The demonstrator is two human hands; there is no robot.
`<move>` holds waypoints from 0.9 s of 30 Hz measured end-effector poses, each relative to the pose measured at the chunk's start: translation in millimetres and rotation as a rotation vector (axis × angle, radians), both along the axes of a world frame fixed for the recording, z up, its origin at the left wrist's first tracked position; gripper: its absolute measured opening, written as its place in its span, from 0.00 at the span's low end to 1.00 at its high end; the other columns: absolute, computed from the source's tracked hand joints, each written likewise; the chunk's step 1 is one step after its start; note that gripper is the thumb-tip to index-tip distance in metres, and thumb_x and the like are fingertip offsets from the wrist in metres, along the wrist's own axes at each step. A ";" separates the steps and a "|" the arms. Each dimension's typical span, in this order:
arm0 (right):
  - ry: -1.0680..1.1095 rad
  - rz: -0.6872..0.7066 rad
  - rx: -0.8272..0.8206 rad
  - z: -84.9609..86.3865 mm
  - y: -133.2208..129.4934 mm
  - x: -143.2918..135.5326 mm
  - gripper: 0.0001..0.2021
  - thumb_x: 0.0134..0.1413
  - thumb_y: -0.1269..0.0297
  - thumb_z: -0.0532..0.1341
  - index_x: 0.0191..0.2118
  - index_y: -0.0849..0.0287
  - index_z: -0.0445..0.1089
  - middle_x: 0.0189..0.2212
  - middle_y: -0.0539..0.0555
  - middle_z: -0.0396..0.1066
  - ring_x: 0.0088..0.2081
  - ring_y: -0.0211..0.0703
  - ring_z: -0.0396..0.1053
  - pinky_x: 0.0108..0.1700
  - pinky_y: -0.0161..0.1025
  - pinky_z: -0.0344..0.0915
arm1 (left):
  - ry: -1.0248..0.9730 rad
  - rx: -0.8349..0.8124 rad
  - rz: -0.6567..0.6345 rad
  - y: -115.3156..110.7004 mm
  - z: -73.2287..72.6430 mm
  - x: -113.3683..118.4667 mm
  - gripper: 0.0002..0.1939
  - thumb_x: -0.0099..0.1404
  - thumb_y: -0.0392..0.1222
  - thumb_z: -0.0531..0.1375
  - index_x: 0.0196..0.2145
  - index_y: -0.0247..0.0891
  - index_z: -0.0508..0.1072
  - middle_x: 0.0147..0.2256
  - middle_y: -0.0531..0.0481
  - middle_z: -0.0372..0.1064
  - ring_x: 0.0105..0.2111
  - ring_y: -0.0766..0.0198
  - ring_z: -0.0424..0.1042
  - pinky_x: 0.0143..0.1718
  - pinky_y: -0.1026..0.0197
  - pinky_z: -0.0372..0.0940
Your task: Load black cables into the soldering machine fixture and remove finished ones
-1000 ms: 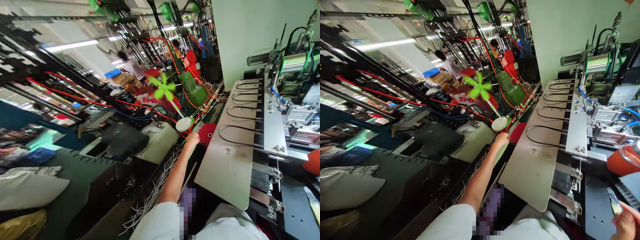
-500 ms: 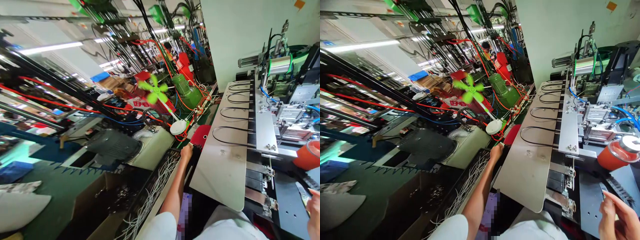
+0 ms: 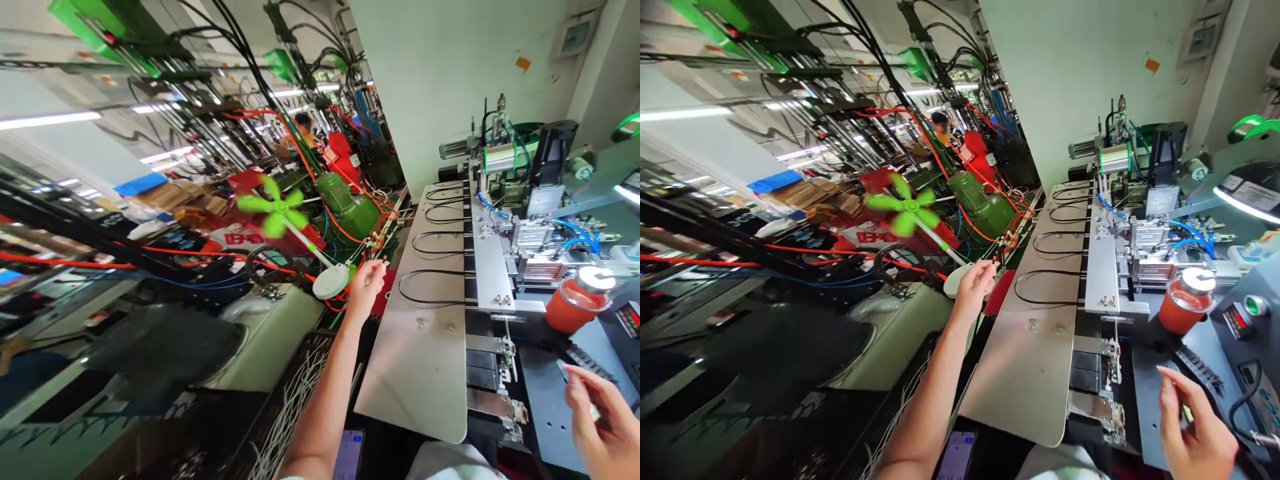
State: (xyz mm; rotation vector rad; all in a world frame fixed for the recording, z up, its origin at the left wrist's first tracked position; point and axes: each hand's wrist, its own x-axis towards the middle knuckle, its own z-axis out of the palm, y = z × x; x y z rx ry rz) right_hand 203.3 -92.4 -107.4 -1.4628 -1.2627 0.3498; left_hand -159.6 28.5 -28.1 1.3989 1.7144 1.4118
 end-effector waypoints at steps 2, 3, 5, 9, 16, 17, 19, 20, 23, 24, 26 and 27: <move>-0.045 0.050 0.025 5.5 3.9 -4.7 0.11 0.55 0.59 0.59 0.38 0.60 0.72 0.25 0.53 0.72 0.20 0.35 0.67 0.18 0.30 0.57 | -0.127 -0.060 -0.330 0.9 25.8 43.0 0.20 0.58 0.56 0.59 0.38 0.36 0.73 0.28 0.52 0.66 0.18 0.76 0.52 0.18 0.70 0.47; -0.054 0.092 0.038 8.1 5.5 -6.5 0.10 0.56 0.60 0.58 0.38 0.59 0.72 0.25 0.52 0.72 0.20 0.35 0.67 0.19 0.30 0.59 | -0.147 -0.132 -0.485 -1.1 34.3 65.0 0.19 0.59 0.55 0.59 0.35 0.34 0.74 0.27 0.52 0.66 0.19 0.76 0.52 0.19 0.69 0.48; -0.045 0.186 0.036 13.5 7.7 -9.2 0.08 0.58 0.62 0.56 0.37 0.58 0.71 0.24 0.51 0.71 0.22 0.35 0.67 0.24 0.31 0.62 | -0.169 -0.317 -0.754 -8.4 41.7 105.5 0.20 0.61 0.55 0.57 0.32 0.32 0.76 0.27 0.50 0.67 0.21 0.74 0.53 0.22 0.68 0.50; 0.042 0.299 -0.037 25.0 8.3 -15.8 0.07 0.59 0.64 0.55 0.38 0.58 0.70 0.26 0.51 0.71 0.24 0.36 0.66 0.28 0.33 0.63 | -0.132 -0.560 -0.993 -26.3 31.2 158.9 0.19 0.62 0.52 0.56 0.30 0.32 0.76 0.25 0.50 0.67 0.23 0.71 0.57 0.24 0.68 0.52; 0.257 0.334 -0.121 31.9 12.2 -28.9 0.07 0.58 0.62 0.57 0.34 0.58 0.69 0.27 0.50 0.68 0.27 0.36 0.65 0.29 0.33 0.62 | 0.235 -0.254 -0.919 -49.4 3.1 179.4 0.12 0.64 0.43 0.55 0.28 0.35 0.74 0.28 0.51 0.68 0.26 0.68 0.65 0.29 0.66 0.60; 0.271 0.347 -0.138 31.8 13.1 -27.9 0.07 0.59 0.62 0.57 0.33 0.58 0.69 0.26 0.50 0.68 0.26 0.36 0.64 0.28 0.33 0.61 | 0.303 -0.190 -0.917 -51.1 0.4 178.6 0.12 0.65 0.42 0.54 0.29 0.35 0.74 0.28 0.51 0.67 0.26 0.68 0.65 0.29 0.66 0.61; 0.271 0.416 -0.178 32.0 14.3 -23.7 0.09 0.59 0.62 0.56 0.30 0.58 0.68 0.24 0.49 0.66 0.25 0.35 0.62 0.28 0.33 0.60 | 0.434 -0.051 -0.932 -52.4 -3.0 175.9 0.11 0.65 0.41 0.54 0.31 0.36 0.75 0.28 0.50 0.67 0.27 0.68 0.66 0.31 0.66 0.61; 0.259 0.463 -0.193 32.0 14.7 -21.3 0.10 0.59 0.62 0.56 0.29 0.58 0.68 0.24 0.49 0.66 0.25 0.35 0.62 0.28 0.33 0.59 | 0.483 0.005 -0.951 -52.3 -3.3 174.5 0.11 0.66 0.41 0.54 0.32 0.37 0.75 0.28 0.50 0.67 0.28 0.68 0.66 0.31 0.66 0.61; 0.207 0.494 -0.134 29.8 14.7 -19.9 0.10 0.59 0.63 0.57 0.28 0.58 0.67 0.23 0.49 0.66 0.25 0.36 0.62 0.27 0.34 0.58 | 0.487 0.036 -0.988 -51.3 0.2 172.6 0.12 0.66 0.41 0.54 0.32 0.37 0.76 0.28 0.51 0.67 0.27 0.68 0.66 0.31 0.66 0.61; 0.181 0.438 -0.069 27.9 14.7 -22.4 0.09 0.59 0.64 0.57 0.28 0.58 0.67 0.23 0.49 0.66 0.25 0.36 0.62 0.27 0.34 0.58 | 0.450 0.017 -0.975 -51.4 2.1 173.2 0.12 0.66 0.41 0.54 0.32 0.36 0.76 0.28 0.51 0.67 0.27 0.68 0.66 0.31 0.67 0.61; 0.107 0.278 0.094 22.6 15.0 -31.5 0.08 0.58 0.67 0.56 0.27 0.58 0.66 0.22 0.49 0.65 0.24 0.36 0.61 0.27 0.35 0.58 | 0.363 -0.040 -0.936 -52.9 5.4 175.9 0.12 0.66 0.41 0.55 0.31 0.35 0.76 0.27 0.50 0.67 0.28 0.68 0.66 0.31 0.67 0.61; 0.066 0.203 0.162 19.7 15.3 -37.0 0.08 0.58 0.68 0.56 0.27 0.57 0.65 0.21 0.49 0.65 0.23 0.36 0.61 0.27 0.35 0.58 | 0.325 -0.070 -0.923 -54.1 6.4 177.7 0.12 0.66 0.42 0.55 0.30 0.35 0.76 0.27 0.50 0.67 0.27 0.68 0.66 0.31 0.67 0.60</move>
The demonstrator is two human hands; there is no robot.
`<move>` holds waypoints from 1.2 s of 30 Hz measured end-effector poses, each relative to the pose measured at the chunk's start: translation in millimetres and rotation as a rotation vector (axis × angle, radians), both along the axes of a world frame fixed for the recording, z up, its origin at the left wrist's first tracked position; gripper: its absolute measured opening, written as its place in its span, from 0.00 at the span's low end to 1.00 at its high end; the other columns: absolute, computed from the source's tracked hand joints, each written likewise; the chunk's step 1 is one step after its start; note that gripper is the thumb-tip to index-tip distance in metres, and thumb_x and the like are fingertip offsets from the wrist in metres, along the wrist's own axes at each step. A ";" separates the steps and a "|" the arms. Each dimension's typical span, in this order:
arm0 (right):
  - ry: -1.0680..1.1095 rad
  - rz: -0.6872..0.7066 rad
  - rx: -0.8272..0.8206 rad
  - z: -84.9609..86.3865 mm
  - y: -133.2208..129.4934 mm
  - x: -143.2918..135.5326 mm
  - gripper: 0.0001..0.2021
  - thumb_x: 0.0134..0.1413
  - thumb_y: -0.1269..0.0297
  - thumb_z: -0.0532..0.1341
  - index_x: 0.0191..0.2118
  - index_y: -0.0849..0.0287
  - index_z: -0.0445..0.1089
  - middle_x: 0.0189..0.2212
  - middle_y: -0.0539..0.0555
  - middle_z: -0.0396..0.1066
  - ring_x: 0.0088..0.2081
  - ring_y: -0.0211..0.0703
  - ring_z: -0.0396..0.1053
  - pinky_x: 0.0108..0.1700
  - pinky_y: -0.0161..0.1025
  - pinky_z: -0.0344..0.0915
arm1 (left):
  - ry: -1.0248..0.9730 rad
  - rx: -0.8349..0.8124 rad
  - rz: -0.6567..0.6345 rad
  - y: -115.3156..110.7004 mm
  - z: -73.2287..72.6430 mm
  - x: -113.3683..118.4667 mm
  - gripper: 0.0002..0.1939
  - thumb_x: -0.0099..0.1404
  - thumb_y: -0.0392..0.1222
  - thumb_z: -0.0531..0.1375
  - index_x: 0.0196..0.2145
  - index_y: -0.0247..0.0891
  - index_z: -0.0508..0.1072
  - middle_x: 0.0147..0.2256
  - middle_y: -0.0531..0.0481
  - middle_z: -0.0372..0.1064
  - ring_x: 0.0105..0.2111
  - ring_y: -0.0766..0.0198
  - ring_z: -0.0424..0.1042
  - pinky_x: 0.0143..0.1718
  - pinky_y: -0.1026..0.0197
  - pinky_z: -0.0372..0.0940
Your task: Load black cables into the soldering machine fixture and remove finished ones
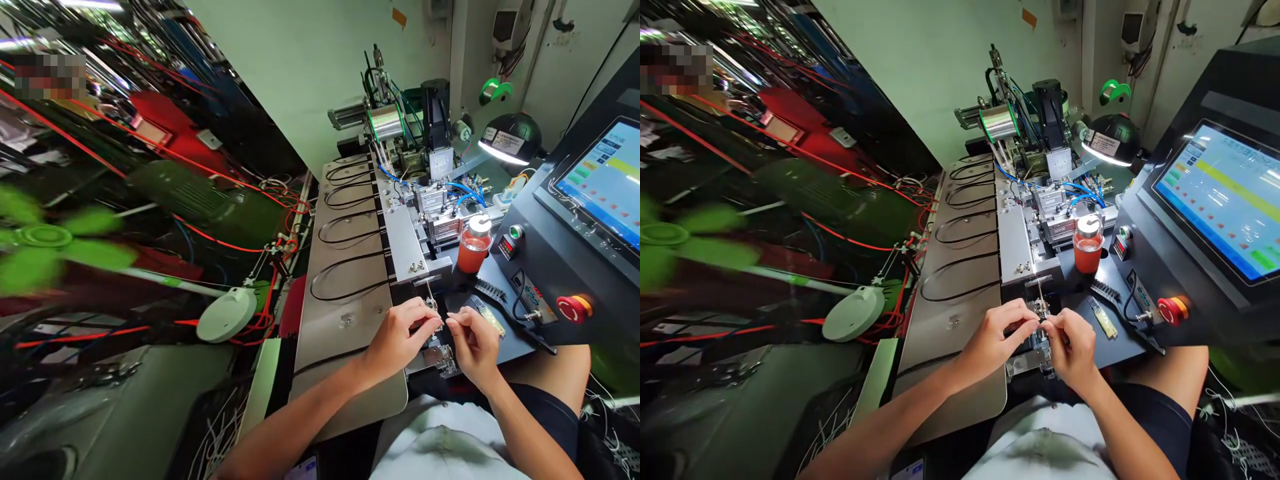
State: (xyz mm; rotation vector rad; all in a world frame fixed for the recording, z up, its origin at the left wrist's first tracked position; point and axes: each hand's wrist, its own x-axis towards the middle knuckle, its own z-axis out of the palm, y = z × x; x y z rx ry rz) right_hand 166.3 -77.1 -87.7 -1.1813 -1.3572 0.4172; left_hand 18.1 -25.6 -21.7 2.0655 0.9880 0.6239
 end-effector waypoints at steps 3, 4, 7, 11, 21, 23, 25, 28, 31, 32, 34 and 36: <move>-0.047 -0.135 0.065 -6.7 1.5 -14.1 0.09 0.58 0.70 0.54 0.26 0.56 0.62 0.20 0.48 0.64 0.22 0.36 0.60 0.27 0.35 0.58 | -0.039 -0.099 0.033 -3.3 0.2 3.9 0.14 0.66 0.44 0.54 0.30 0.35 0.75 0.27 0.50 0.66 0.27 0.68 0.65 0.28 0.67 0.60; -0.044 -0.150 0.046 -7.7 2.0 -16.7 0.09 0.58 0.69 0.54 0.26 0.56 0.61 0.19 0.48 0.63 0.22 0.36 0.60 0.27 0.35 0.58 | -0.046 -0.119 0.037 -3.6 -0.5 4.3 0.14 0.66 0.45 0.54 0.30 0.35 0.75 0.28 0.50 0.66 0.27 0.68 0.65 0.28 0.67 0.60; -0.021 -0.116 -0.041 -7.9 2.8 -16.4 0.09 0.60 0.67 0.53 0.27 0.56 0.61 0.20 0.48 0.62 0.22 0.35 0.60 0.26 0.34 0.57 | -0.020 -0.102 0.051 0.3 -4.4 2.3 0.13 0.65 0.44 0.54 0.29 0.36 0.74 0.28 0.50 0.68 0.28 0.67 0.66 0.30 0.67 0.60; 0.026 -0.068 -0.190 -6.1 3.9 -2.8 0.10 0.60 0.64 0.54 0.28 0.58 0.62 0.21 0.47 0.61 0.21 0.33 0.57 0.24 0.32 0.54 | 0.194 0.014 0.135 13.0 -14.2 -3.1 0.13 0.66 0.39 0.52 0.27 0.37 0.73 0.28 0.50 0.68 0.29 0.66 0.67 0.33 0.65 0.58; 0.081 -0.108 -0.300 -12.0 6.6 9.9 0.14 0.60 0.59 0.55 0.24 0.59 0.61 0.18 0.45 0.57 0.20 0.32 0.54 0.24 0.33 0.52 | 0.368 0.005 0.161 20.1 -25.7 -0.9 0.15 0.66 0.38 0.51 0.28 0.38 0.75 0.30 0.50 0.72 0.30 0.65 0.70 0.34 0.65 0.59; 0.082 -0.102 -0.310 -13.3 6.8 9.0 0.14 0.60 0.59 0.55 0.25 0.59 0.62 0.18 0.45 0.57 0.20 0.33 0.54 0.24 0.33 0.52 | 0.380 0.001 0.172 20.4 -25.5 0.0 0.14 0.65 0.38 0.52 0.28 0.39 0.75 0.30 0.51 0.73 0.30 0.64 0.70 0.33 0.65 0.59; 0.089 -0.096 -0.318 -14.9 7.0 8.8 0.14 0.59 0.58 0.55 0.25 0.58 0.62 0.18 0.45 0.58 0.21 0.33 0.54 0.24 0.33 0.52 | 0.391 -0.002 0.176 20.9 -25.4 0.4 0.13 0.65 0.38 0.52 0.28 0.39 0.76 0.30 0.51 0.73 0.30 0.64 0.70 0.33 0.65 0.59; 0.092 -0.078 -0.328 -17.9 7.4 9.9 0.14 0.59 0.58 0.55 0.25 0.58 0.62 0.19 0.46 0.58 0.21 0.33 0.54 0.25 0.33 0.52 | 0.405 -0.004 0.174 21.6 -25.8 0.9 0.13 0.65 0.39 0.52 0.29 0.39 0.76 0.30 0.51 0.73 0.30 0.64 0.70 0.33 0.64 0.59; 0.077 -0.052 -0.348 -20.7 9.8 11.9 0.14 0.60 0.58 0.55 0.26 0.58 0.63 0.19 0.46 0.59 0.21 0.34 0.55 0.25 0.33 0.53 | 0.418 0.001 0.178 22.5 -25.7 2.3 0.13 0.65 0.39 0.52 0.28 0.39 0.75 0.29 0.51 0.73 0.29 0.65 0.70 0.32 0.65 0.59; 0.069 -0.032 -0.357 -21.4 11.6 12.5 0.14 0.60 0.58 0.54 0.26 0.58 0.63 0.20 0.46 0.59 0.22 0.34 0.56 0.25 0.33 0.53 | 0.424 0.004 0.176 22.8 -25.6 3.1 0.13 0.65 0.39 0.52 0.28 0.39 0.75 0.29 0.51 0.72 0.29 0.65 0.70 0.32 0.65 0.59; 0.047 0.033 -0.382 -22.2 16.8 13.3 0.14 0.61 0.58 0.52 0.27 0.58 0.63 0.21 0.47 0.60 0.23 0.34 0.57 0.26 0.33 0.53 | 0.439 0.011 0.171 23.5 -25.2 4.9 0.13 0.65 0.39 0.52 0.28 0.39 0.75 0.29 0.51 0.72 0.29 0.65 0.69 0.32 0.65 0.58; 0.012 0.105 -0.405 -22.1 23.6 12.9 0.14 0.62 0.58 0.51 0.28 0.58 0.62 0.22 0.46 0.60 0.24 0.35 0.57 0.27 0.33 0.54 | 0.460 0.017 0.165 23.9 -24.7 6.6 0.13 0.65 0.38 0.52 0.28 0.39 0.75 0.29 0.51 0.72 0.29 0.65 0.69 0.32 0.64 0.58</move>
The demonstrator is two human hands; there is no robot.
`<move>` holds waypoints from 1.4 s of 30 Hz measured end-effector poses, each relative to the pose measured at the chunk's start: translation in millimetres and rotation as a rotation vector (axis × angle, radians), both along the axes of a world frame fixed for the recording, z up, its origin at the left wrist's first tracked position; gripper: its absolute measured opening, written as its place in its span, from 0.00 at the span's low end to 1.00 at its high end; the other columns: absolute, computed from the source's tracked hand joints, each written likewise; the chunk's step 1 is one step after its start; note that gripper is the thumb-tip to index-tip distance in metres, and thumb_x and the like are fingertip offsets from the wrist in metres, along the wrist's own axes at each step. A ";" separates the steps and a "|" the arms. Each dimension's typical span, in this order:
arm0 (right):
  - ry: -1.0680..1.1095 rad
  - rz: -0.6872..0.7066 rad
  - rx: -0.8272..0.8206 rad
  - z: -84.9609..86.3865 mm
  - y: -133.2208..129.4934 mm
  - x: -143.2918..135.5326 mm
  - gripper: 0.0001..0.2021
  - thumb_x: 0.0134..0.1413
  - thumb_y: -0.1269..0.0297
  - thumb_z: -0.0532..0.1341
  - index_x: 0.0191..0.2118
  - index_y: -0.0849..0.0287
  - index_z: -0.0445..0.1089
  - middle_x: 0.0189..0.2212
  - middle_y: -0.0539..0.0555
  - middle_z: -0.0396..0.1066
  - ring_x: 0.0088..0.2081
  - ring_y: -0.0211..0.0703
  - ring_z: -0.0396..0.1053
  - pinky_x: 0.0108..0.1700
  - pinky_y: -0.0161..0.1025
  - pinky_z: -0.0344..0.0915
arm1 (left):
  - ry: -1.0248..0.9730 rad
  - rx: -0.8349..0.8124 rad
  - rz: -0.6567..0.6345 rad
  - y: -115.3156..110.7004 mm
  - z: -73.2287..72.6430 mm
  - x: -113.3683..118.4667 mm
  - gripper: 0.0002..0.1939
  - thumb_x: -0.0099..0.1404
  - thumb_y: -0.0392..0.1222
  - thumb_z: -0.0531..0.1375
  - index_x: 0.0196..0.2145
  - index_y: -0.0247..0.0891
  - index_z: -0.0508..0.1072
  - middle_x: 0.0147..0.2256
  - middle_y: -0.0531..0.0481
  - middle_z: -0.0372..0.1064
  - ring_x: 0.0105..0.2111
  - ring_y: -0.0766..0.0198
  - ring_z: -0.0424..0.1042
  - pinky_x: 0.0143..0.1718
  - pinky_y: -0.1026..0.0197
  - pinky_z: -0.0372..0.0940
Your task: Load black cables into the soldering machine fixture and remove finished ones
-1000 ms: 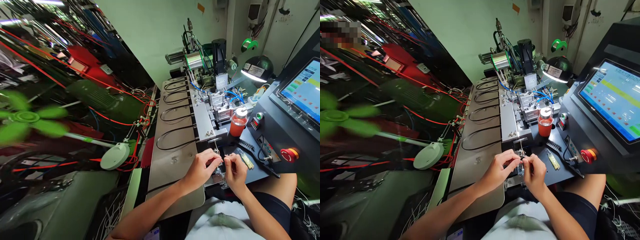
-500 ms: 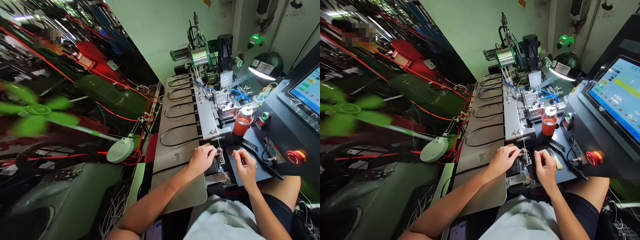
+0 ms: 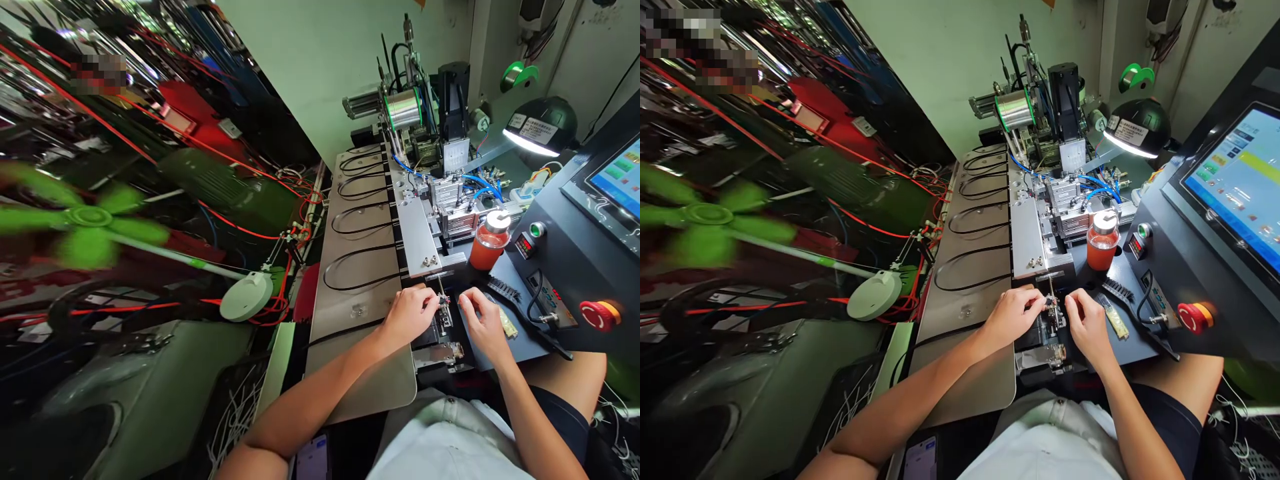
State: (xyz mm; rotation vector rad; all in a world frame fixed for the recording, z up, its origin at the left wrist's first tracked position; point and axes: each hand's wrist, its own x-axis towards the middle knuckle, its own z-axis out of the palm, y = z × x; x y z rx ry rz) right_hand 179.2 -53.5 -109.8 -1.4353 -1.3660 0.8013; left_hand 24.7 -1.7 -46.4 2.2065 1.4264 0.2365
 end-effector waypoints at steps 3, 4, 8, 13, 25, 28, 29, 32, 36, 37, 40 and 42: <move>-0.026 0.077 -0.015 0.7 10.1 -3.4 0.14 0.63 0.58 0.49 0.26 0.57 0.58 0.22 0.45 0.56 0.24 0.34 0.55 0.28 0.33 0.53 | 0.027 0.002 -0.005 0.2 0.7 1.4 0.13 0.65 0.38 0.52 0.28 0.38 0.75 0.29 0.50 0.72 0.29 0.64 0.69 0.32 0.64 0.58; -0.025 0.093 -0.019 0.7 12.8 -5.1 0.15 0.63 0.58 0.49 0.26 0.57 0.56 0.21 0.45 0.54 0.24 0.33 0.53 0.27 0.33 0.52 | 0.030 0.002 -0.007 0.2 0.9 1.5 0.13 0.65 0.38 0.52 0.28 0.38 0.75 0.29 0.50 0.72 0.29 0.64 0.69 0.32 0.64 0.57; 0.033 0.141 -0.023 -1.8 18.0 -10.8 0.16 0.62 0.57 0.49 0.25 0.57 0.53 0.20 0.44 0.50 0.23 0.33 0.49 0.25 0.33 0.49 | 0.031 0.006 -0.018 0.6 0.3 1.3 0.14 0.66 0.38 0.52 0.28 0.38 0.75 0.29 0.50 0.72 0.30 0.64 0.70 0.32 0.64 0.58; 0.125 0.178 0.009 -9.5 19.5 -12.4 0.15 0.63 0.57 0.48 0.26 0.57 0.54 0.21 0.44 0.50 0.24 0.34 0.49 0.26 0.33 0.50 | 0.060 0.147 -0.043 -5.3 -6.8 -2.2 0.12 0.67 0.40 0.52 0.31 0.38 0.75 0.31 0.50 0.71 0.30 0.65 0.70 0.32 0.65 0.59; 0.248 0.185 0.021 -21.2 20.9 -14.3 0.15 0.63 0.57 0.49 0.26 0.57 0.53 0.22 0.45 0.50 0.24 0.34 0.49 0.26 0.33 0.50 | 0.137 0.535 -0.357 -13.6 -14.9 -14.5 0.15 0.69 0.33 0.47 0.45 0.41 0.72 0.33 0.49 0.71 0.29 0.67 0.67 0.29 0.66 0.59; 0.236 0.168 0.012 -21.5 19.8 -13.6 0.15 0.63 0.57 0.49 0.26 0.57 0.53 0.22 0.45 0.50 0.24 0.34 0.49 0.26 0.33 0.50 | 0.216 0.518 -0.428 -12.6 -10.8 -13.3 0.14 0.68 0.33 0.49 0.44 0.37 0.72 0.33 0.47 0.70 0.30 0.65 0.67 0.30 0.65 0.61; 0.219 0.149 0.007 -20.6 18.9 -12.2 0.15 0.63 0.57 0.49 0.26 0.57 0.53 0.22 0.45 0.50 0.24 0.34 0.50 0.26 0.33 0.51 | 0.224 0.508 -0.433 -12.3 -9.2 -14.1 0.14 0.68 0.33 0.49 0.45 0.38 0.71 0.33 0.48 0.70 0.31 0.66 0.67 0.30 0.65 0.62; 0.091 0.076 0.014 -14.5 14.6 -5.0 0.15 0.64 0.60 0.47 0.26 0.57 0.55 0.22 0.46 0.54 0.24 0.35 0.54 0.27 0.34 0.53 | 0.157 0.426 -0.388 -11.3 -4.4 -19.6 0.14 0.68 0.33 0.50 0.46 0.41 0.71 0.36 0.51 0.70 0.32 0.66 0.69 0.33 0.66 0.63; -0.179 0.068 0.162 -3.3 6.6 2.2 0.09 0.63 0.67 0.48 0.36 0.58 0.64 0.28 0.52 0.64 0.30 0.39 0.63 0.34 0.35 0.59 | 0.165 0.274 -0.215 -9.6 0.6 -25.5 0.10 0.68 0.37 0.51 0.40 0.38 0.71 0.36 0.51 0.69 0.33 0.66 0.71 0.34 0.65 0.64; -0.239 0.082 0.198 -1.5 4.9 2.0 0.10 0.62 0.68 0.48 0.40 0.59 0.65 0.30 0.52 0.65 0.31 0.39 0.64 0.34 0.35 0.60 | 0.199 0.254 -0.188 -9.2 1.2 -25.6 0.09 0.68 0.38 0.51 0.38 0.37 0.71 0.35 0.51 0.69 0.32 0.65 0.71 0.33 0.64 0.64; -0.372 0.109 0.248 0.1 2.0 -2.1 0.11 0.61 0.71 0.48 0.42 0.58 0.66 0.29 0.53 0.64 0.30 0.40 0.64 0.33 0.35 0.61 | 0.272 0.224 -0.184 -8.3 0.7 -24.2 0.10 0.69 0.40 0.50 0.37 0.38 0.70 0.35 0.51 0.68 0.31 0.64 0.71 0.31 0.64 0.64; -0.412 0.101 0.265 -0.7 1.4 -4.4 0.10 0.60 0.71 0.48 0.39 0.58 0.67 0.29 0.53 0.65 0.30 0.40 0.64 0.32 0.35 0.61 | 0.283 0.220 -0.197 -8.4 -0.5 -23.5 0.10 0.69 0.40 0.50 0.37 0.38 0.70 0.35 0.51 0.68 0.32 0.64 0.71 0.32 0.64 0.64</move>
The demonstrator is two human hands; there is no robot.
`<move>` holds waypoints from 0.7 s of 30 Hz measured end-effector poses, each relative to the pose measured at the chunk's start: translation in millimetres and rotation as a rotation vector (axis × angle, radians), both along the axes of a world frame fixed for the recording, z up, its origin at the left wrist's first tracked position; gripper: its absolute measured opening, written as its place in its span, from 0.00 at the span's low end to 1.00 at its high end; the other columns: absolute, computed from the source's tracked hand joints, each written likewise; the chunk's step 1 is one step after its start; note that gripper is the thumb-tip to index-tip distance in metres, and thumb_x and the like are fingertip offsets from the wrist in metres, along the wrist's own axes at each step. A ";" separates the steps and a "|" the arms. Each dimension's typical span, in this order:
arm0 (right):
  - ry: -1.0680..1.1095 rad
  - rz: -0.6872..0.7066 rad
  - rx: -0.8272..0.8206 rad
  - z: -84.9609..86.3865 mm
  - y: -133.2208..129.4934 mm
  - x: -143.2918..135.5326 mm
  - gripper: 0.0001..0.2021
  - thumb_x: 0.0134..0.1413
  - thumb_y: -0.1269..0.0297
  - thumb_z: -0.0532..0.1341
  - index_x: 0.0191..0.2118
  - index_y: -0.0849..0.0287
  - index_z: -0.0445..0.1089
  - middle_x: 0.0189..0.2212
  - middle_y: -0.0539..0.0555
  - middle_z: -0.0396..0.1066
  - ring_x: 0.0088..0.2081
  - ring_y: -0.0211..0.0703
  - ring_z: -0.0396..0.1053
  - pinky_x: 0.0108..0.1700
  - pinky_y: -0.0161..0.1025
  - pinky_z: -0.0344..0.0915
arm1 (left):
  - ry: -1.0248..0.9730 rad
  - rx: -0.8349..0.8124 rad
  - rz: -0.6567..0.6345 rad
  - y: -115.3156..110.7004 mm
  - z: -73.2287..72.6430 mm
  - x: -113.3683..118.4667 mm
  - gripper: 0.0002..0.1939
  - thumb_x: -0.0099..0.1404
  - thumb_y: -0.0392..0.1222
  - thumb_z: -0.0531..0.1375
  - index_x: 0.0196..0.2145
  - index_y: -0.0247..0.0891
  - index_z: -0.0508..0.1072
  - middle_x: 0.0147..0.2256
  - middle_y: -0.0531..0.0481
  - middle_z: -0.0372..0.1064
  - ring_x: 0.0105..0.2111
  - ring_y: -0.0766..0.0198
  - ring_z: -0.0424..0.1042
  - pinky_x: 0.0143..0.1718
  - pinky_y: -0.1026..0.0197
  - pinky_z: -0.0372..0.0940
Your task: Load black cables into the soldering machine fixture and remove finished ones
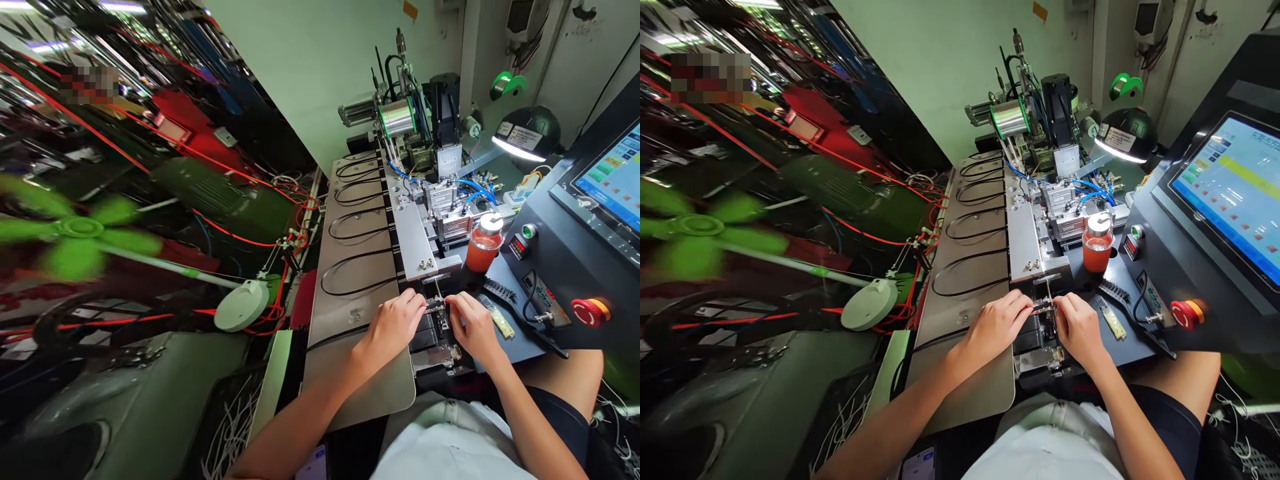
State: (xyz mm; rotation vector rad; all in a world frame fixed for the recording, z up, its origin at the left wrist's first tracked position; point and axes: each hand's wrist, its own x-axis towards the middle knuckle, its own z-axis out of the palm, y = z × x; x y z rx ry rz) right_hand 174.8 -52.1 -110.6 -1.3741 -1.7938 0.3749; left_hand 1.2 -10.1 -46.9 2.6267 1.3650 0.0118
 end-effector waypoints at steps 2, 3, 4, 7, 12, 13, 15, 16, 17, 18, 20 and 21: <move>0.002 -0.032 0.029 -0.6 -0.1 0.2 0.11 0.60 0.72 0.48 0.40 0.59 0.67 0.28 0.53 0.65 0.29 0.40 0.64 0.32 0.36 0.62 | -0.001 0.003 -0.003 -0.4 -0.9 -0.2 0.10 0.69 0.40 0.49 0.38 0.38 0.70 0.36 0.51 0.68 0.32 0.65 0.71 0.33 0.64 0.64; 0.013 -0.058 0.048 -0.6 -0.2 1.5 0.11 0.60 0.72 0.48 0.42 0.59 0.66 0.29 0.53 0.65 0.29 0.40 0.64 0.32 0.36 0.62 | 0.000 0.005 -0.004 -0.6 -1.1 -0.5 0.10 0.69 0.40 0.49 0.38 0.38 0.69 0.36 0.51 0.68 0.32 0.65 0.71 0.33 0.64 0.64; 0.028 -0.093 0.072 -0.1 -0.5 3.5 0.12 0.61 0.72 0.48 0.43 0.60 0.66 0.29 0.53 0.66 0.29 0.39 0.64 0.32 0.36 0.62 | 0.002 0.006 -0.003 -0.8 -1.0 -1.0 0.10 0.69 0.40 0.49 0.38 0.38 0.69 0.36 0.51 0.68 0.32 0.65 0.71 0.33 0.64 0.65; 0.068 -0.213 0.143 2.8 -2.9 11.3 0.12 0.61 0.72 0.48 0.45 0.60 0.66 0.28 0.52 0.66 0.28 0.38 0.65 0.31 0.35 0.63 | 0.023 0.002 -0.004 -0.9 -0.8 -1.8 0.10 0.69 0.40 0.49 0.37 0.38 0.69 0.36 0.51 0.68 0.32 0.64 0.71 0.33 0.64 0.65; 0.191 -0.332 0.145 9.0 -12.5 17.8 0.08 0.61 0.68 0.53 0.42 0.59 0.68 0.27 0.51 0.69 0.25 0.36 0.65 0.28 0.33 0.62 | 0.046 -0.013 0.001 -1.3 -2.1 1.6 0.11 0.70 0.41 0.48 0.37 0.38 0.70 0.37 0.50 0.68 0.33 0.64 0.71 0.33 0.64 0.64; 0.224 -0.332 0.133 10.1 -14.8 17.7 0.07 0.60 0.67 0.54 0.41 0.59 0.68 0.27 0.51 0.69 0.24 0.35 0.65 0.28 0.32 0.62 | 0.045 -0.017 0.009 -1.4 -0.9 1.9 0.11 0.70 0.41 0.48 0.37 0.38 0.70 0.37 0.50 0.69 0.33 0.64 0.71 0.33 0.64 0.64; 0.287 -0.305 0.099 12.1 -19.3 17.1 0.07 0.60 0.66 0.54 0.39 0.58 0.69 0.27 0.51 0.69 0.23 0.34 0.64 0.26 0.32 0.61 | 0.035 -0.031 0.041 -0.3 6.5 -1.2 0.11 0.69 0.42 0.49 0.39 0.38 0.69 0.37 0.49 0.70 0.33 0.63 0.71 0.33 0.64 0.63; 0.313 -0.284 0.084 13.1 -21.3 17.0 0.07 0.61 0.66 0.54 0.39 0.58 0.69 0.26 0.50 0.69 0.23 0.34 0.64 0.26 0.32 0.61 | 0.031 -0.042 0.056 1.2 13.3 -5.9 0.11 0.69 0.43 0.50 0.39 0.38 0.70 0.36 0.49 0.70 0.33 0.63 0.71 0.33 0.64 0.63; 0.333 -0.264 0.074 13.8 -23.1 17.3 0.07 0.61 0.66 0.54 0.38 0.58 0.69 0.25 0.50 0.68 0.22 0.34 0.64 0.25 0.31 0.61 | 0.028 -0.055 0.064 3.3 22.2 -13.5 0.11 0.69 0.42 0.50 0.37 0.37 0.70 0.35 0.49 0.71 0.33 0.62 0.71 0.34 0.64 0.63; 0.347 -0.246 0.067 14.4 -24.6 18.0 0.07 0.61 0.65 0.54 0.38 0.58 0.69 0.24 0.49 0.68 0.22 0.34 0.63 0.24 0.31 0.60 | 0.022 -0.068 0.072 6.0 32.9 -24.4 0.12 0.69 0.41 0.49 0.35 0.38 0.71 0.34 0.50 0.72 0.33 0.62 0.71 0.34 0.64 0.62; 0.366 -0.221 0.067 14.5 -26.5 20.4 0.07 0.60 0.65 0.54 0.37 0.58 0.69 0.23 0.49 0.66 0.21 0.34 0.63 0.22 0.30 0.59 | -0.001 -0.086 0.091 11.8 56.7 -57.2 0.15 0.68 0.39 0.47 0.29 0.38 0.71 0.30 0.51 0.72 0.32 0.64 0.71 0.35 0.65 0.62; 0.377 -0.215 0.070 14.1 -26.7 22.0 0.07 0.60 0.65 0.54 0.37 0.58 0.69 0.22 0.48 0.66 0.21 0.34 0.63 0.22 0.30 0.59 | -0.029 -0.090 0.132 14.4 68.1 -78.9 0.17 0.68 0.40 0.47 0.27 0.38 0.71 0.29 0.52 0.72 0.30 0.65 0.70 0.35 0.66 0.62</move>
